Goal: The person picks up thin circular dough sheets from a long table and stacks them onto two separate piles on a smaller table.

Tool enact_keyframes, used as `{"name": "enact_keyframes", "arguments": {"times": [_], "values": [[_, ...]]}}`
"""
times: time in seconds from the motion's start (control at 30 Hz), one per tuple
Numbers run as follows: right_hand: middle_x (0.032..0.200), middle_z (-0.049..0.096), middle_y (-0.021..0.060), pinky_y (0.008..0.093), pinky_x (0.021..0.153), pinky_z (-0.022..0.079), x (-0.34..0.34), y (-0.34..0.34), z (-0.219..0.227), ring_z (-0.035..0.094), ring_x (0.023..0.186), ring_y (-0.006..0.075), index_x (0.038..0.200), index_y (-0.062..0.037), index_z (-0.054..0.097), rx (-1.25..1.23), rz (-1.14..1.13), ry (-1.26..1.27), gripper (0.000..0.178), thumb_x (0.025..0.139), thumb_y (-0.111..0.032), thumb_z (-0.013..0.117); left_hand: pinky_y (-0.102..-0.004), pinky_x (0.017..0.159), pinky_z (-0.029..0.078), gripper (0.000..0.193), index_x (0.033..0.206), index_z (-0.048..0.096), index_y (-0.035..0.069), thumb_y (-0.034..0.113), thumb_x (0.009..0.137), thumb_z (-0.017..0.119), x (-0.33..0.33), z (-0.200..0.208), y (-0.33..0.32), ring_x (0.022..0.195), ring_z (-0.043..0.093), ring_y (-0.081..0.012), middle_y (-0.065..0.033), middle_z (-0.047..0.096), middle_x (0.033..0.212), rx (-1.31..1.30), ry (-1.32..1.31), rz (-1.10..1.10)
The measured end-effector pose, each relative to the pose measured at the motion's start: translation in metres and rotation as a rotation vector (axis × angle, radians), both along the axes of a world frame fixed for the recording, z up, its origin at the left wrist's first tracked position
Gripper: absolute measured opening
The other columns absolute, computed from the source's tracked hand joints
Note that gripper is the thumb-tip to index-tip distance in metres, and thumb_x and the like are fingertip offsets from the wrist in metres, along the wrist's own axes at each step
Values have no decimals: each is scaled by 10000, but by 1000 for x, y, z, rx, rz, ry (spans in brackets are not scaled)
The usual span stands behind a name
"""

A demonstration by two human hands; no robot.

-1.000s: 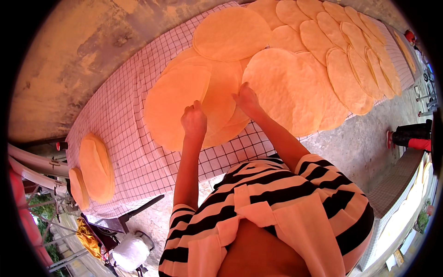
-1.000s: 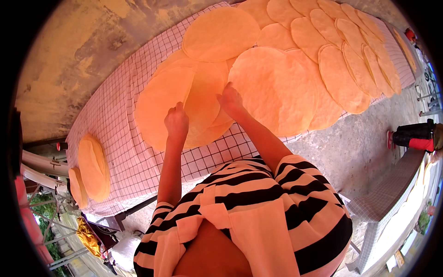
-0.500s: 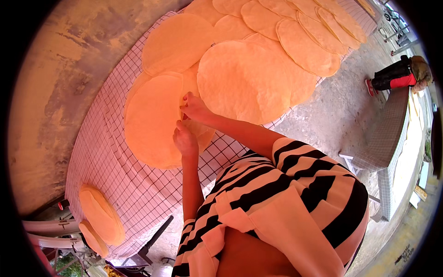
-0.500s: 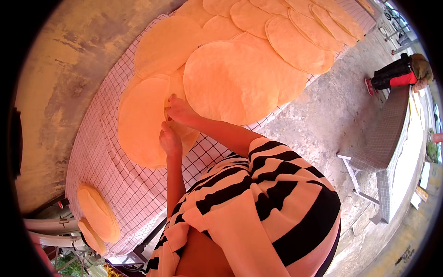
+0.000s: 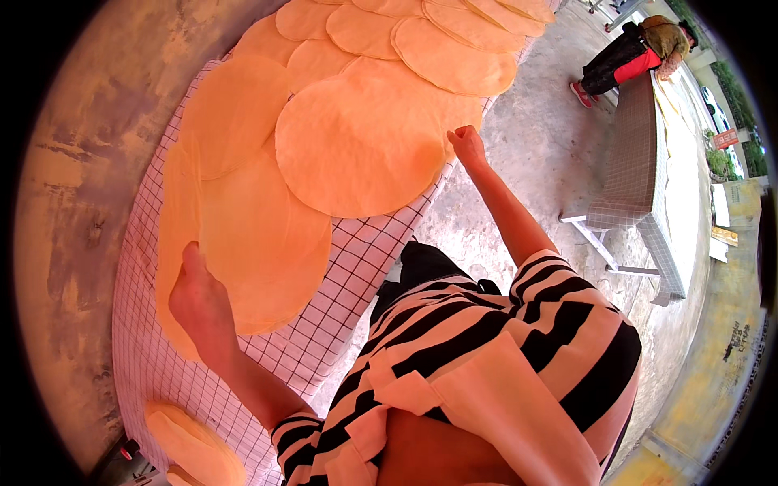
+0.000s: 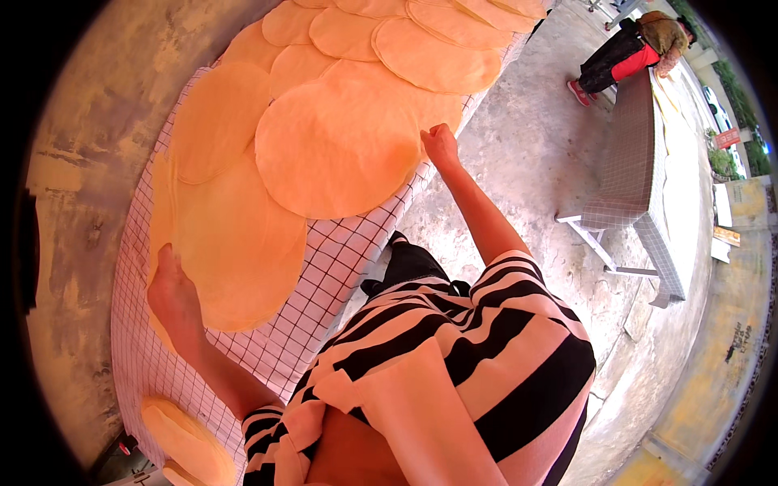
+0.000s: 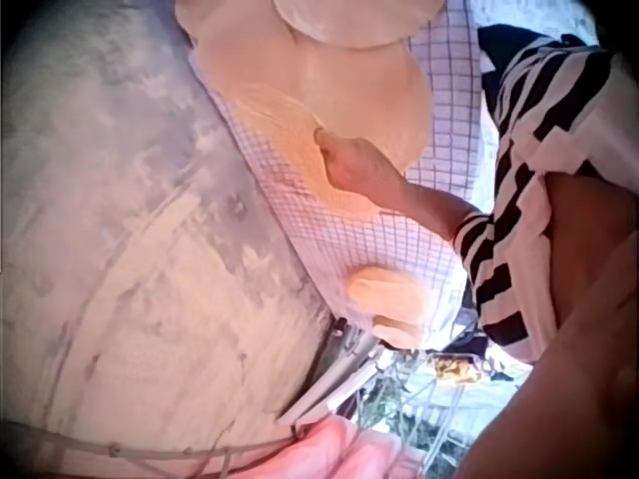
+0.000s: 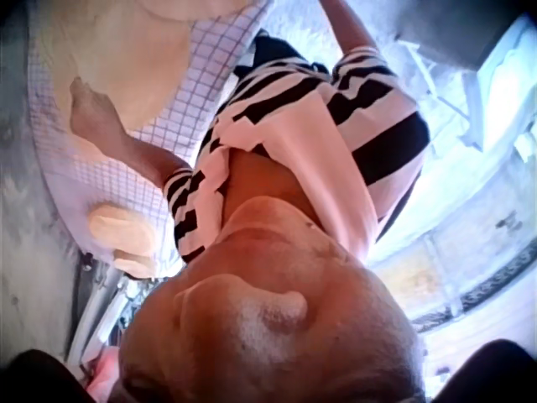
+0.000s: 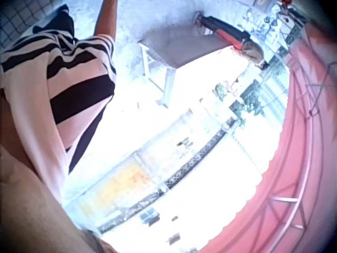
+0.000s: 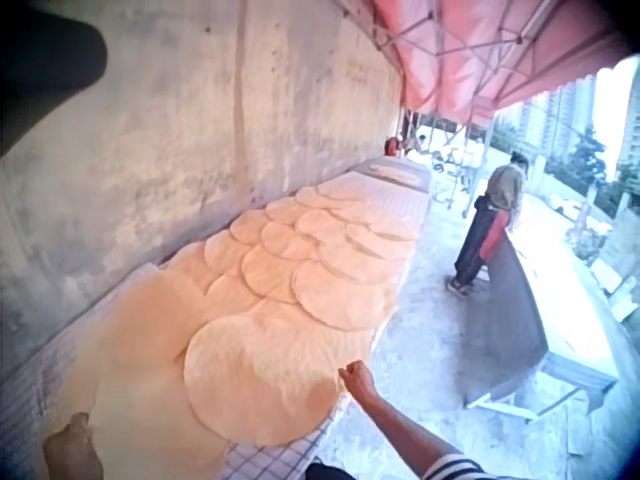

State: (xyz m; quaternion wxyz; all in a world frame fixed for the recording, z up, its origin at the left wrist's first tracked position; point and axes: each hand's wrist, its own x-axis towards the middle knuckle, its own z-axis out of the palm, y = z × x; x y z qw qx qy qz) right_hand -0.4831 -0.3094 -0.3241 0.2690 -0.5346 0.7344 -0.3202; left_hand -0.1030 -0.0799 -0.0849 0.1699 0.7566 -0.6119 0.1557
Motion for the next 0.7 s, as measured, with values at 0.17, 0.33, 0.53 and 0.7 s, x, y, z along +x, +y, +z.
{"name": "enact_keyframes", "arguments": {"times": [0.17,0.33,0.53,0.7], "values": [[507,468,38,265,370,373,-1,-15,-10,447,397,142,536,-15,511,413,35,-505,429,768,-336,676,-389,517,444,224,922,511,15,-77,724,461,-39,-118,14,642,581,-335,-172,573,709,381,212,-126],[566,525,51,259,416,412,0,-24,-4,488,449,139,608,10,554,428,69,-711,329,760,-246,693,-411,532,447,216,990,525,19,-17,782,477,-56,-171,57,635,576,-352,-190,575,713,266,452,-41],[895,619,163,364,734,540,10,-25,5,627,816,265,967,91,569,317,8,-1448,232,762,9,639,-386,531,444,164,988,541,17,23,828,510,-64,-145,58,618,577,-327,-185,573,694,158,482,45],[846,630,158,345,644,514,24,-31,-20,626,752,245,924,61,549,178,183,-844,249,705,-4,649,-338,535,441,109,927,541,-21,18,827,525,-91,-82,28,560,535,-269,-182,574,699,57,644,180]]}}
